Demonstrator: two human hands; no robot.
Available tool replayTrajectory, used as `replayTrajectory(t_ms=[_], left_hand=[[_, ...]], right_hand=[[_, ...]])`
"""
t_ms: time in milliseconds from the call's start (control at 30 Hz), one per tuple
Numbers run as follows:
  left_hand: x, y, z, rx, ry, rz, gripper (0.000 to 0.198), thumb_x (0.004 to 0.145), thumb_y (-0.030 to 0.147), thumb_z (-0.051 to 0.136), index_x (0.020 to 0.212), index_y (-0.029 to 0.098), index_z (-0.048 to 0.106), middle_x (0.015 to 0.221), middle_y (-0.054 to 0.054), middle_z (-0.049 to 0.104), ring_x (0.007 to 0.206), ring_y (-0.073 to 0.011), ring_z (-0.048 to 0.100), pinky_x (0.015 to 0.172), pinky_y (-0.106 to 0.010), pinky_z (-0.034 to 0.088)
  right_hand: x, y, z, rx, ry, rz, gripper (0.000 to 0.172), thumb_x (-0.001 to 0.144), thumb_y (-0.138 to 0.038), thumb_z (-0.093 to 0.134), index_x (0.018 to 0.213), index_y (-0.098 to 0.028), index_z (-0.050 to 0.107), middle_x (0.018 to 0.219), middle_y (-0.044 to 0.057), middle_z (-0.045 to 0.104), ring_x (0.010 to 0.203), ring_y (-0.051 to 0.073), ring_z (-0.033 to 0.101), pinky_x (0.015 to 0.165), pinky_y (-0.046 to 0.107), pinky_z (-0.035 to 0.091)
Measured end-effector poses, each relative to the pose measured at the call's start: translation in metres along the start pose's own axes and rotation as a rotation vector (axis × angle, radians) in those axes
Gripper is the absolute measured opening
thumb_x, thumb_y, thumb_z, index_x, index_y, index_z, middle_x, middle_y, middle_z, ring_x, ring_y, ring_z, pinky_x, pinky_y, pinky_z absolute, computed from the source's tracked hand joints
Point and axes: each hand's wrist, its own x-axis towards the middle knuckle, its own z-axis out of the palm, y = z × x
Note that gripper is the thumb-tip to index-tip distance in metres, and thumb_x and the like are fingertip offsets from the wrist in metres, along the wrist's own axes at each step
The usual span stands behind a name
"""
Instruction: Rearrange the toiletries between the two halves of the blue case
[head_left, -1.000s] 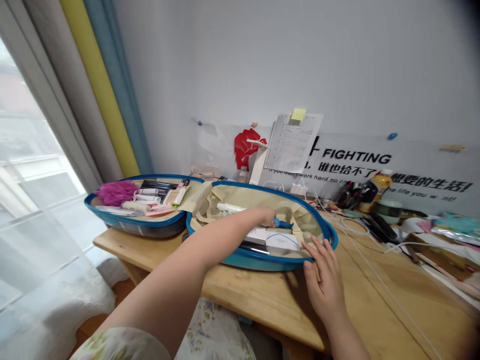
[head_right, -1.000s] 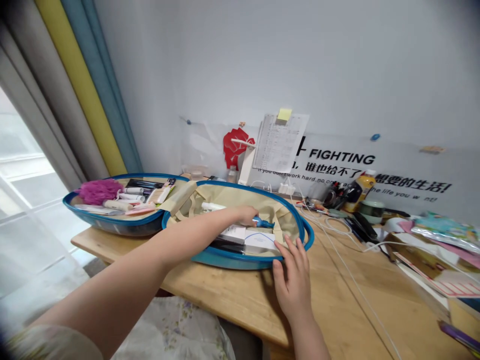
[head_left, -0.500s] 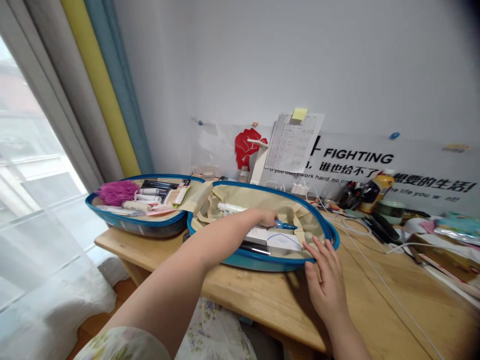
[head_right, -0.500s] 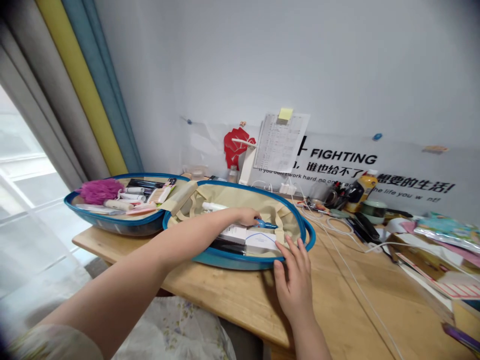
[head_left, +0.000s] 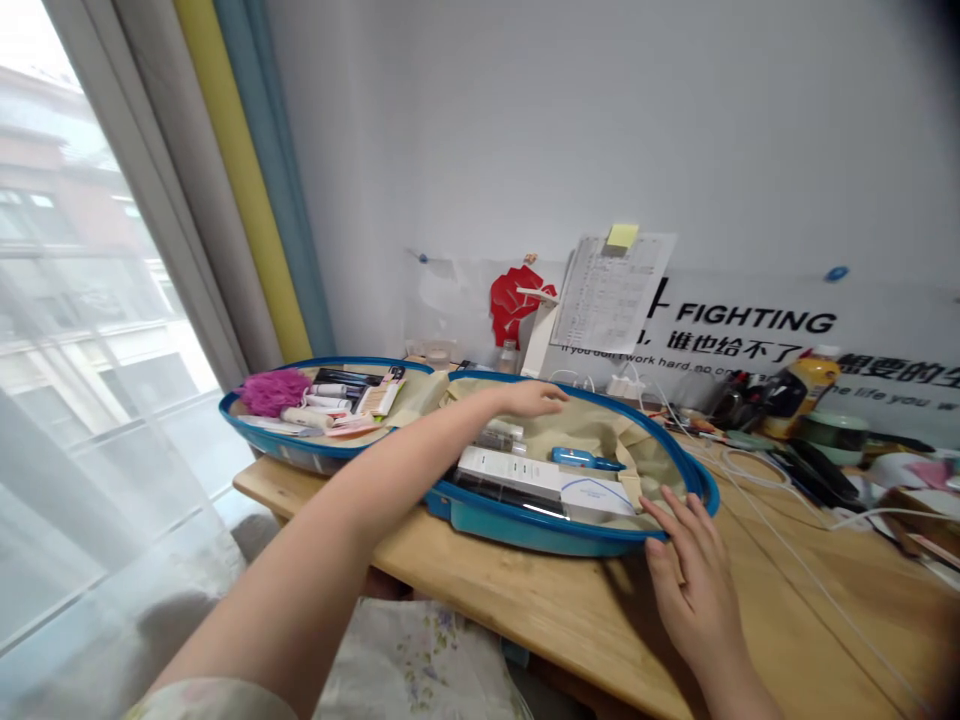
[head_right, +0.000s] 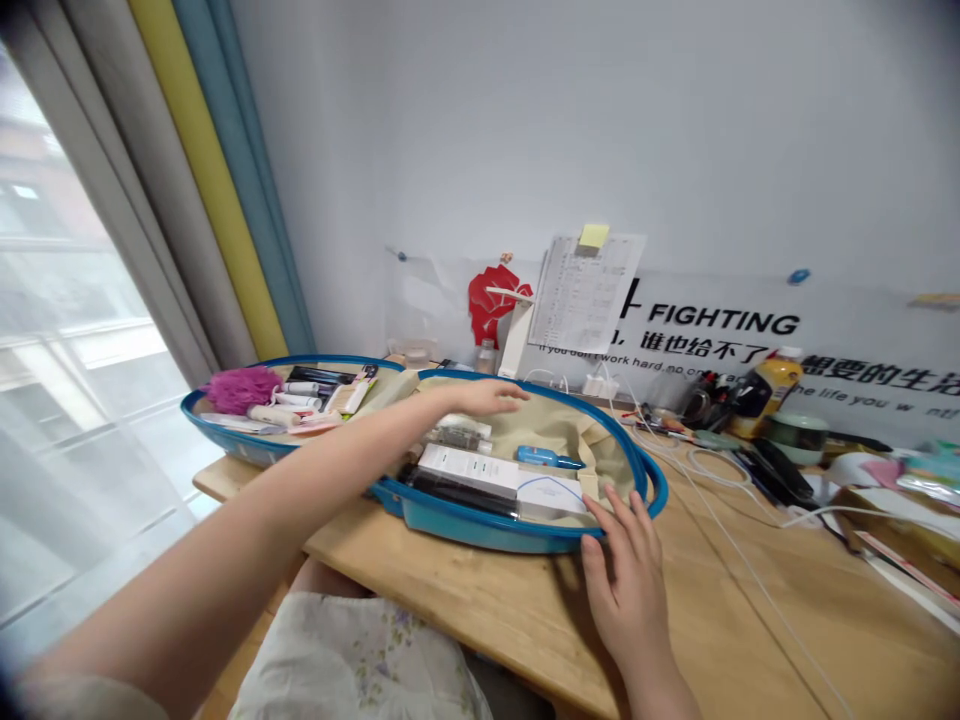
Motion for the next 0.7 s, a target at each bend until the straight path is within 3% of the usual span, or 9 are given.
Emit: replayTrajectory(t_ms=[100,200,333,500,600,700], left_hand=[[-0.039,-0.044,-0.039,0.025,0.192,-0.107,0.041,0.089,0.030,0.044,0.128,0.021,0.053,0.129,-0.002,0.059,0.114,-0.0136,0.055,0.099,-0.023,0.040],[-0.092,-0.102,-0.074,0.091,0.360,-0.298,0.042,0.083,0.028,0.046,0.121,0.015,0.057,0.109,-0.007,0.066,0.096,-0.0166,0.061,0.087,-0.026,0.046],[-0.174,-0.172,-0.100,0.196,0.459,-0.540,0.041,0.074,0.025,0.044,0.109,0.015,0.061,0.078,-0.001,0.064,0.072,-0.0165,0.059,0.068,-0.026,0.047],[-0.249,-0.224,-0.102,0.269,0.411,-0.720,0.040,0.071,0.025,0.038,0.101,0.017,0.063,0.077,-0.001,0.067,0.068,-0.0168,0.060,0.063,-0.025,0.047],[-0.269,-0.241,-0.096,0.314,0.335,-0.750,0.038,0.069,0.026,0.040,0.097,0.020,0.065,0.084,-0.001,0.070,0.078,-0.0183,0.063,0.070,-0.025,0.048],[-0.274,-0.250,-0.089,0.368,0.250,-0.723,0.038,0.067,0.029,0.046,0.098,0.021,0.067,0.094,-0.003,0.071,0.089,-0.0212,0.063,0.079,-0.027,0.047]], right_hand=[[0.000,0.001,0.000,0.001,-0.001,-0.001,0.037,0.093,-0.036,0.039,0.123,-0.024,0.055,0.135,0.009,0.054,0.136,0.030,0.037,0.106,0.054,0.037],[0.000,0.002,0.000,-0.003,0.005,-0.006,0.037,0.093,-0.036,0.039,0.124,-0.024,0.055,0.136,0.009,0.053,0.137,0.030,0.036,0.106,0.054,0.036],[-0.001,0.002,0.002,-0.012,0.009,-0.016,0.038,0.093,-0.036,0.038,0.124,-0.023,0.055,0.135,0.010,0.054,0.137,0.030,0.036,0.106,0.053,0.036],[-0.002,0.006,0.004,-0.018,0.023,-0.017,0.038,0.094,-0.038,0.036,0.121,-0.021,0.056,0.133,0.012,0.055,0.136,0.032,0.037,0.107,0.054,0.035],[-0.002,0.008,0.004,-0.029,0.014,-0.026,0.039,0.094,-0.038,0.036,0.122,-0.021,0.056,0.134,0.012,0.054,0.136,0.032,0.037,0.107,0.055,0.035],[-0.002,0.009,0.005,-0.036,0.016,-0.027,0.039,0.093,-0.038,0.036,0.123,-0.022,0.056,0.133,0.012,0.054,0.136,0.032,0.037,0.107,0.055,0.035]])
